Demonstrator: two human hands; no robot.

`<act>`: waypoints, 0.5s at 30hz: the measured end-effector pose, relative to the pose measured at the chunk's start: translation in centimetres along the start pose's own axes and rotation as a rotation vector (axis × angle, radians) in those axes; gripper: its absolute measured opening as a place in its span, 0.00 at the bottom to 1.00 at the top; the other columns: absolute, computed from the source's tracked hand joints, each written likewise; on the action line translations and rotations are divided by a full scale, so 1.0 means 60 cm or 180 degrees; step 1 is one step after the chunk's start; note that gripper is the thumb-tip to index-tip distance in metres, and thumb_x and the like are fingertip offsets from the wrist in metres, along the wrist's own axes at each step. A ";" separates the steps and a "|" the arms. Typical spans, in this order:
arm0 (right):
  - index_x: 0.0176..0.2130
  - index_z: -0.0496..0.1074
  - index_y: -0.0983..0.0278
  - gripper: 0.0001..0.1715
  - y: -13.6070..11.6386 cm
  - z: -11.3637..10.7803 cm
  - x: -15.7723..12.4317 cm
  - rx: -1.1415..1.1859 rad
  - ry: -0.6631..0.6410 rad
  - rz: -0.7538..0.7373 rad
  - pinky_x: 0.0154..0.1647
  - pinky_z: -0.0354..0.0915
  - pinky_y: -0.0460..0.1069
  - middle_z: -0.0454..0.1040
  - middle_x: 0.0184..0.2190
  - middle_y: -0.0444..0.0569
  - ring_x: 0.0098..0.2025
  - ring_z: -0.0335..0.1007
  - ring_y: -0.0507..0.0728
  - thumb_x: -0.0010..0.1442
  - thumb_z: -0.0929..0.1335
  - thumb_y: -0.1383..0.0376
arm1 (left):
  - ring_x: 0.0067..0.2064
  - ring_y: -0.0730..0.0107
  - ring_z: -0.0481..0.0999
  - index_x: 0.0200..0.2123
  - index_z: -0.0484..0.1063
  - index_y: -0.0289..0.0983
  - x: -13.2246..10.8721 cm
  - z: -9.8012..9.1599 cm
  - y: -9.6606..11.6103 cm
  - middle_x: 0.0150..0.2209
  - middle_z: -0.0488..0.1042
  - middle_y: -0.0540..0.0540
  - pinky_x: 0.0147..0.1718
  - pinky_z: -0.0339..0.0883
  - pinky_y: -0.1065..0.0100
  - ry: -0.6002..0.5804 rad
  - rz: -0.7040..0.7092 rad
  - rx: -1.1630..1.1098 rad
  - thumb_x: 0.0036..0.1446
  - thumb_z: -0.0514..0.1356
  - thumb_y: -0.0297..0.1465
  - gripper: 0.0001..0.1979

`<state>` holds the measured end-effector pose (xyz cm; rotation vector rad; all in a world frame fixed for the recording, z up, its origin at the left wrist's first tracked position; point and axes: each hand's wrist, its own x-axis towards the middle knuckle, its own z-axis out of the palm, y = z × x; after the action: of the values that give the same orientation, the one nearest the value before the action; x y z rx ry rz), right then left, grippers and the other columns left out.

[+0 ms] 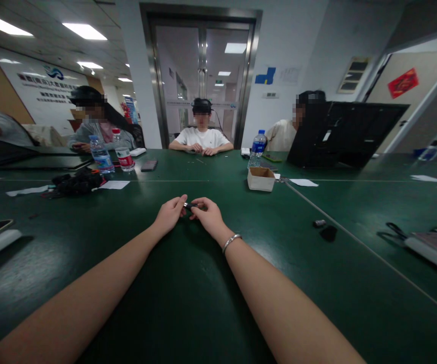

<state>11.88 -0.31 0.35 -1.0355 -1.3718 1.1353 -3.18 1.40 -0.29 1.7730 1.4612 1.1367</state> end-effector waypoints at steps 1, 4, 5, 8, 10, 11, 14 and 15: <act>0.36 0.68 0.66 0.11 -0.001 0.001 0.000 0.0072 0.0009 0.0038 0.26 0.65 0.43 0.69 0.24 0.40 0.22 0.72 0.48 0.49 0.69 0.69 | 0.29 0.69 0.72 0.30 0.67 0.38 0.000 0.003 0.004 0.28 0.73 0.48 0.30 0.62 0.68 0.0043 -0.0101 -0.0257 0.57 0.46 0.53 0.24; 0.44 0.63 0.63 0.21 -0.002 0.008 -0.001 0.0557 0.0116 0.0181 0.29 0.68 0.45 0.70 0.25 0.38 0.25 0.74 0.51 0.49 0.70 0.68 | 0.38 0.67 0.74 0.41 0.65 0.39 -0.001 0.020 0.023 0.38 0.75 0.44 0.31 0.66 0.70 0.0065 -0.0439 -0.1569 0.61 0.43 0.48 0.22; 0.46 0.61 0.61 0.25 -0.002 0.012 -0.002 0.0770 0.0143 0.0223 0.30 0.69 0.46 0.70 0.25 0.37 0.25 0.75 0.51 0.49 0.70 0.67 | 0.39 0.67 0.75 0.42 0.65 0.38 -0.003 0.028 0.030 0.39 0.75 0.43 0.32 0.67 0.70 0.0014 -0.0492 -0.2000 0.62 0.41 0.47 0.22; 0.50 0.56 0.59 0.32 0.000 0.028 -0.008 0.1092 0.0126 0.0257 0.33 0.71 0.48 0.70 0.25 0.36 0.26 0.74 0.51 0.48 0.71 0.65 | 0.35 0.68 0.75 0.39 0.66 0.36 -0.009 0.049 0.044 0.34 0.74 0.43 0.31 0.67 0.70 0.0074 -0.0431 -0.2590 0.62 0.42 0.45 0.21; 0.53 0.53 0.59 0.36 0.002 0.037 -0.013 0.0809 0.0054 0.0196 0.32 0.71 0.49 0.69 0.24 0.35 0.25 0.72 0.51 0.48 0.71 0.64 | 0.31 0.70 0.73 0.36 0.65 0.36 -0.012 0.050 0.045 0.29 0.71 0.46 0.29 0.66 0.70 0.0355 -0.0375 -0.2353 0.61 0.43 0.46 0.20; 0.55 0.51 0.58 0.39 0.001 0.039 -0.015 0.0528 0.0038 0.0139 0.32 0.71 0.49 0.69 0.25 0.35 0.25 0.72 0.52 0.48 0.70 0.64 | 0.30 0.70 0.72 0.34 0.65 0.37 -0.013 0.044 0.043 0.28 0.70 0.47 0.29 0.66 0.70 0.0466 -0.0297 -0.2011 0.61 0.44 0.46 0.20; 0.60 0.47 0.57 0.42 -0.009 0.032 -0.021 -0.0709 0.0124 -0.0130 0.32 0.69 0.49 0.69 0.29 0.39 0.27 0.72 0.52 0.51 0.69 0.64 | 0.33 0.67 0.73 0.32 0.66 0.38 -0.014 -0.001 0.032 0.28 0.71 0.47 0.34 0.65 0.68 0.0432 0.0040 -0.0164 0.61 0.44 0.46 0.20; 0.61 0.47 0.56 0.41 -0.016 0.022 -0.022 -0.1185 0.0179 -0.0228 0.32 0.68 0.50 0.70 0.32 0.42 0.28 0.71 0.53 0.53 0.68 0.63 | 0.35 0.64 0.73 0.33 0.67 0.39 -0.013 -0.022 0.026 0.30 0.73 0.45 0.35 0.65 0.66 0.0332 0.0035 0.0520 0.61 0.43 0.46 0.21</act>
<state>10.68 -1.90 1.00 -1.2592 -1.5981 0.8077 -3.64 0.13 1.48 1.8570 1.6496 1.1595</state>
